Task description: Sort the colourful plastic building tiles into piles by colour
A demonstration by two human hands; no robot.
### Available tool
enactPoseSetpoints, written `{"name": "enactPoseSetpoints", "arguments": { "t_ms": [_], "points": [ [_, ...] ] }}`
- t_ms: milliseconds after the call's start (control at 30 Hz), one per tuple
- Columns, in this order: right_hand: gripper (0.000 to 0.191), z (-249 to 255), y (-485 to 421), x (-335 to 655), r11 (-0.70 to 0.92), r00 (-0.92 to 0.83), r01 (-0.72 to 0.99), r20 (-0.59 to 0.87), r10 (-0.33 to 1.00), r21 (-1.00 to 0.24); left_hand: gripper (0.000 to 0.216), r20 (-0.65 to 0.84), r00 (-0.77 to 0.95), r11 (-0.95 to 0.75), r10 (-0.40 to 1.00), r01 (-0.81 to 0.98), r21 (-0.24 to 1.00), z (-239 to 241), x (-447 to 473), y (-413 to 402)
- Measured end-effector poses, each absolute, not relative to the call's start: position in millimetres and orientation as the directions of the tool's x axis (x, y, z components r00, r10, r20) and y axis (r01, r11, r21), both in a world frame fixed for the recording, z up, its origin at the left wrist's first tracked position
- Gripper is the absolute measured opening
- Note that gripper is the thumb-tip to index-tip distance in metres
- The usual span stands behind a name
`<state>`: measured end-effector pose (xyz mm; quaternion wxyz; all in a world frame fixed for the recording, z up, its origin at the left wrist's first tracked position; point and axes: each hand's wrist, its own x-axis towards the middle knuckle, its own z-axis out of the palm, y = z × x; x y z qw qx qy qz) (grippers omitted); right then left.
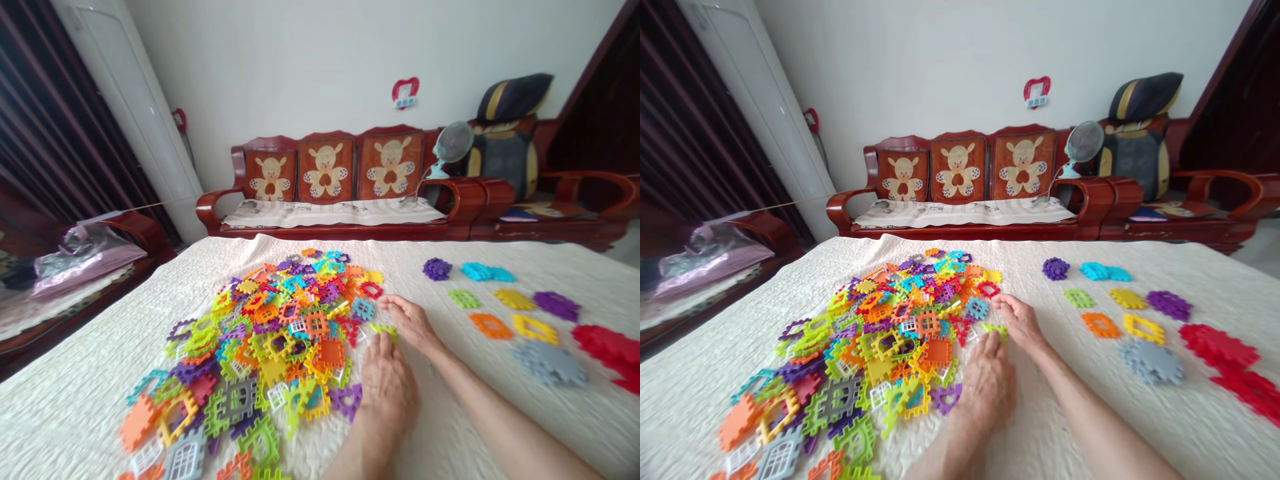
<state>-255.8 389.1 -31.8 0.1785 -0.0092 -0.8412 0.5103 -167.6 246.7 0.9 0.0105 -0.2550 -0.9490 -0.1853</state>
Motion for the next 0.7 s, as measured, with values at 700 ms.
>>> {"name": "enactPoseSetpoints", "arguments": {
  "t_ms": [700],
  "points": [
    [0.03,-39.1,394.3,-257.6,0.558,-0.923,-0.224,0.357,0.14,-0.799,0.057,0.104,-0.914,0.868,0.393,0.406,0.286,-20.4,-132.8,241.0]
  ]
}}
